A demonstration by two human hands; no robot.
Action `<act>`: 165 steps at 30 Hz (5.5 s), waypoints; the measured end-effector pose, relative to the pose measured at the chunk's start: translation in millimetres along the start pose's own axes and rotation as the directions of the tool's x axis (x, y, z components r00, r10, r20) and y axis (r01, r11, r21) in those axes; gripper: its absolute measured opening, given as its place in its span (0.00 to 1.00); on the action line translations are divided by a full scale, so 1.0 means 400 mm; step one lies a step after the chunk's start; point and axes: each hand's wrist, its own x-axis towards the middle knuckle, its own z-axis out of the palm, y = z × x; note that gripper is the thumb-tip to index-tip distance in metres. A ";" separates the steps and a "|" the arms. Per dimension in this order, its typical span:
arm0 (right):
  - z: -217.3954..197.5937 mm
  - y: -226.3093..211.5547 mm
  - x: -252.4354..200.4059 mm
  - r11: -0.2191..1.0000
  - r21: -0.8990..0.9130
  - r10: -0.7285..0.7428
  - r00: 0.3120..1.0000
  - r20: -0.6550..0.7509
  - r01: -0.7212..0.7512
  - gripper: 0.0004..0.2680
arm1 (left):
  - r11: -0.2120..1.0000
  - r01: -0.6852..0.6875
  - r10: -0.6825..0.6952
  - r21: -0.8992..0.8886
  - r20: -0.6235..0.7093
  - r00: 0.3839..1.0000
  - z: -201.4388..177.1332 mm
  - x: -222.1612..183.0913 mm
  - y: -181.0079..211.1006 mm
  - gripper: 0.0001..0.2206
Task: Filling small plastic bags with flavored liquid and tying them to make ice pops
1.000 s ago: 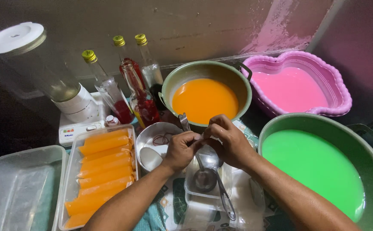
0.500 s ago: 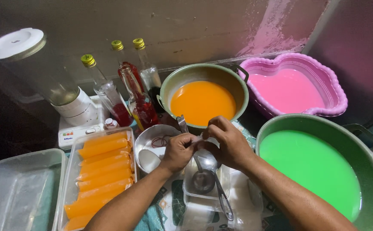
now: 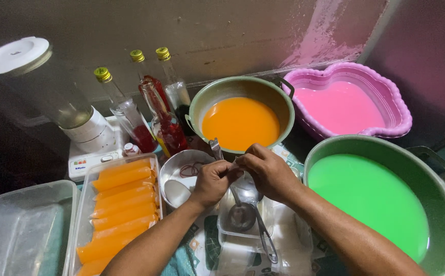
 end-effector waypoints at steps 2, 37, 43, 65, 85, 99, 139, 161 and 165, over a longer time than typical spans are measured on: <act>-0.002 -0.001 0.001 1.000 -0.016 -0.027 1.000 -0.016 0.027 0.04 | 1.000 0.003 -0.003 -0.007 -0.007 1.000 -0.002 -0.001 0.011 0.10; -0.030 0.004 0.007 0.994 -0.042 -0.098 0.993 0.071 0.101 0.07 | 0.999 -0.025 0.029 -0.034 0.102 0.994 0.005 -0.017 -0.033 0.10; -0.049 -0.056 0.076 0.987 -0.055 -0.159 0.978 -0.133 0.153 0.11 | 0.995 0.003 -0.010 0.103 0.068 0.998 0.008 -0.012 -0.046 0.05; 0.241 -0.243 0.224 0.854 -0.442 0.093 0.755 0.649 0.274 0.10 | 0.604 0.657 -0.653 0.450 -0.192 0.732 0.007 0.061 0.110 0.13; -0.181 0.006 0.023 0.648 0.723 0.247 0.964 0.097 -0.239 0.18 | 0.930 0.143 -0.172 0.340 0.058 0.983 0.018 -0.007 -0.146 0.16; -0.174 0.057 -0.046 0.680 0.674 0.438 0.897 -0.058 -0.288 0.24 | 0.988 0.095 -0.090 0.119 -0.050 0.995 0.009 -0.018 -0.120 0.07; -0.128 0.012 -0.035 0.783 0.601 0.276 0.955 -0.108 -0.158 0.28 | 0.987 0.159 -0.158 0.024 -0.013 0.987 0.009 -0.020 -0.019 0.07; -0.139 -0.023 -0.015 0.793 0.600 0.196 0.977 -0.082 -0.109 0.31 | 0.972 0.223 -0.223 0.071 -0.003 0.975 0.026 -0.022 -0.084 0.14; -0.140 -0.004 -0.020 0.722 0.687 0.132 0.991 -0.029 -0.077 0.30 | 0.969 0.241 -0.234 0.057 -0.106 0.966 0.010 -0.006 -0.079 0.12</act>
